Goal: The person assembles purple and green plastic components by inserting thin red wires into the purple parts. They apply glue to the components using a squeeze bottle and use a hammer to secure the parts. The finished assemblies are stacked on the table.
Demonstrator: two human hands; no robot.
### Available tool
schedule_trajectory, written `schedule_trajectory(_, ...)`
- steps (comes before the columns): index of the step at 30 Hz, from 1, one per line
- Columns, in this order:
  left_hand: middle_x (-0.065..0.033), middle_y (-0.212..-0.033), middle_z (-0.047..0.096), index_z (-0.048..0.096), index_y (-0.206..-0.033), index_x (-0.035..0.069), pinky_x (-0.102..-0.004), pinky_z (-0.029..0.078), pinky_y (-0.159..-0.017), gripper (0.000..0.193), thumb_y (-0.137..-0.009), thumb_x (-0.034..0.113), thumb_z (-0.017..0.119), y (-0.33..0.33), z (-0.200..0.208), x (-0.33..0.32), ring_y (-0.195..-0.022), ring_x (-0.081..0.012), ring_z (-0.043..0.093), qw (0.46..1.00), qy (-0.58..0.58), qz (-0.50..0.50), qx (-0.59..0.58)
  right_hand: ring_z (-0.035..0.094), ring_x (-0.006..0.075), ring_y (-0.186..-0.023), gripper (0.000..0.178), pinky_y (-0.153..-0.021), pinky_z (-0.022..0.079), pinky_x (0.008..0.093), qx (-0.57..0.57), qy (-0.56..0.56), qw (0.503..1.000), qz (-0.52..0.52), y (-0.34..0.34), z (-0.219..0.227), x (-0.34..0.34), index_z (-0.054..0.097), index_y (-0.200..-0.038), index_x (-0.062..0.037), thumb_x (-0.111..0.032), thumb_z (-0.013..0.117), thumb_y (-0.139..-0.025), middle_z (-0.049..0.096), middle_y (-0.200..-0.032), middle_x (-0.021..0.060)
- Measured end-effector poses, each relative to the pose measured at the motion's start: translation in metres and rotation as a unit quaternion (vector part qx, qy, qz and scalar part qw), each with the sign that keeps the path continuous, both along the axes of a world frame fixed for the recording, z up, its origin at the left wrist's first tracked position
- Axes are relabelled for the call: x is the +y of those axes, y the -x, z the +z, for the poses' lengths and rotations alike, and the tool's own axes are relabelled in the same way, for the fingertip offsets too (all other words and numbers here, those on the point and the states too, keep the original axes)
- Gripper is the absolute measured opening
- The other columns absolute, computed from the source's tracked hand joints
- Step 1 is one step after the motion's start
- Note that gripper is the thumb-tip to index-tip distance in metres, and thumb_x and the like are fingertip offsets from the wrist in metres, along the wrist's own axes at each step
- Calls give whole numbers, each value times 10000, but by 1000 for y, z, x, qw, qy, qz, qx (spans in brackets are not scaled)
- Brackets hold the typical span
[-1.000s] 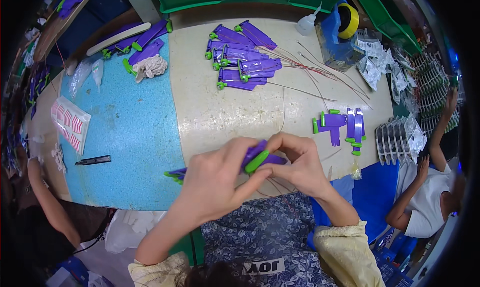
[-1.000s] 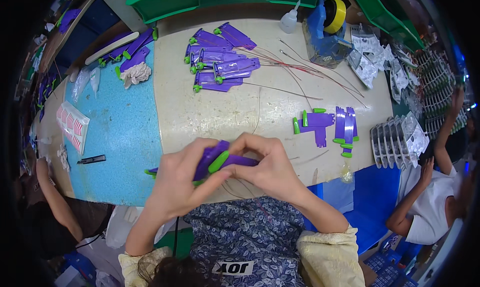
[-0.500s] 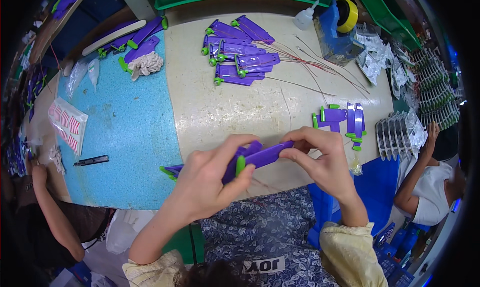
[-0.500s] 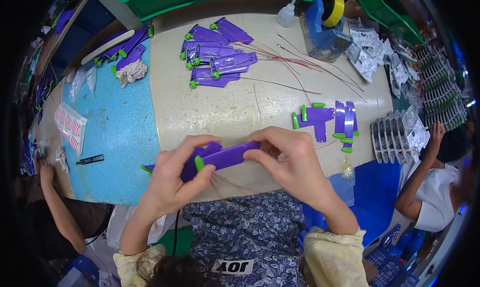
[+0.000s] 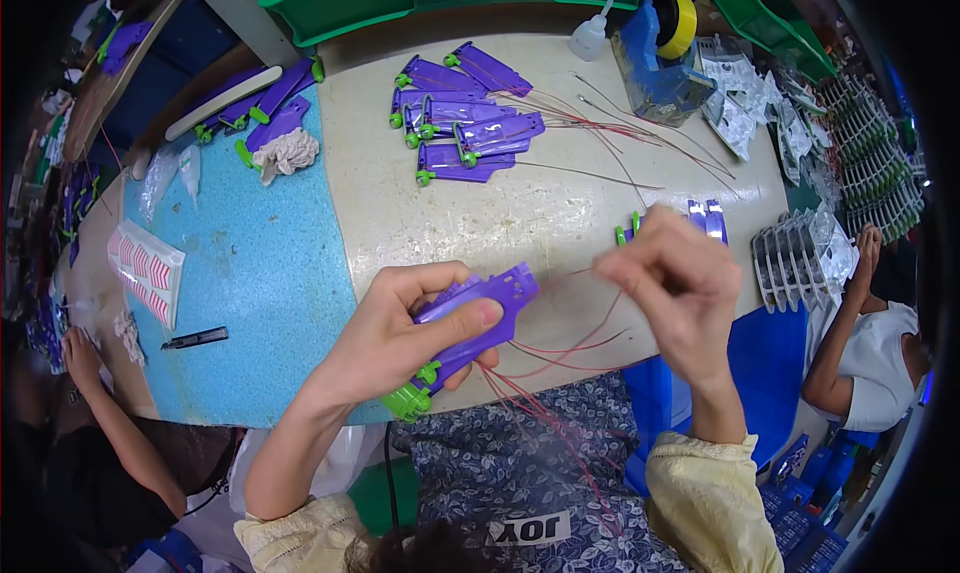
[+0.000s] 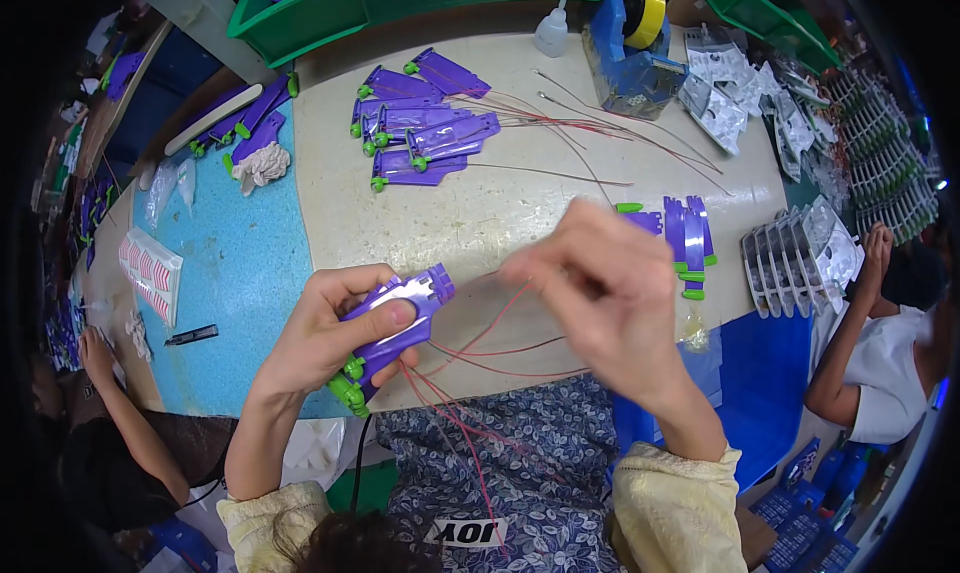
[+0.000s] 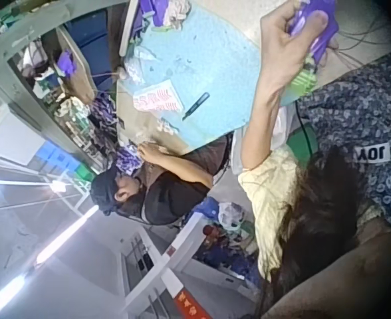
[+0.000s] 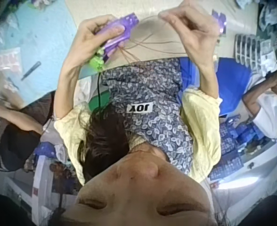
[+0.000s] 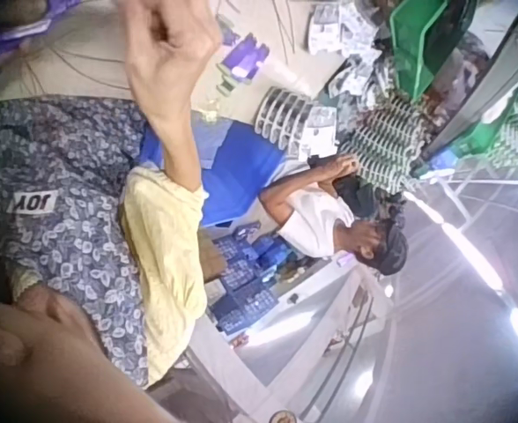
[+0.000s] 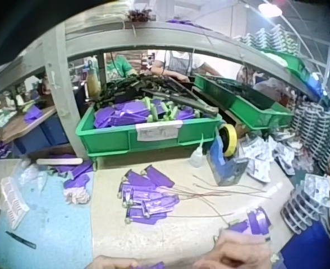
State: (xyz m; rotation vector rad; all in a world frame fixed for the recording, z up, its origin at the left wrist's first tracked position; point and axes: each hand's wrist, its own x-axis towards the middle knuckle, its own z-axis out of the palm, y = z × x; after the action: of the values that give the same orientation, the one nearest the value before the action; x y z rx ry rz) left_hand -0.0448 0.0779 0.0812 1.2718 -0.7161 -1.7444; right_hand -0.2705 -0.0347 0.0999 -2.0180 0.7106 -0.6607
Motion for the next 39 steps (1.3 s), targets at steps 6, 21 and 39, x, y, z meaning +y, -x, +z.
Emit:
schedule_trajectory(6,-65,-705,690,655,-921,6,-212,419,-460,205,-948,207,689,-10,-2,6,-501,-78,579,992,-30,32,-115,633,278,-891,173,-788,497,381,-26,94,993,72,-41,-25,-32,726,-945,-6,-59,766,-786,681,-914,134)
schedule_trajectory(21,-146,-722,671,691,-927,39,-379,490,-545,140,-840,136,744,-2,-24,23,-592,-328,652,789,249,-64,-558,607,321,-1017,241,-867,498,401,222,183,955,-75,73,-45,-74,702,-968,-2,52,713,-733,655,-1041,126)
schedule_trajectory(39,-104,-790,698,650,-1086,-6,-216,429,-472,305,-991,283,643,-20,-11,9,-542,-98,603,996,-54,64,32,634,249,-757,157,-666,495,343,19,4,995,95,-49,-13,5,663,-895,19,3,758,-772,643,-840,116)
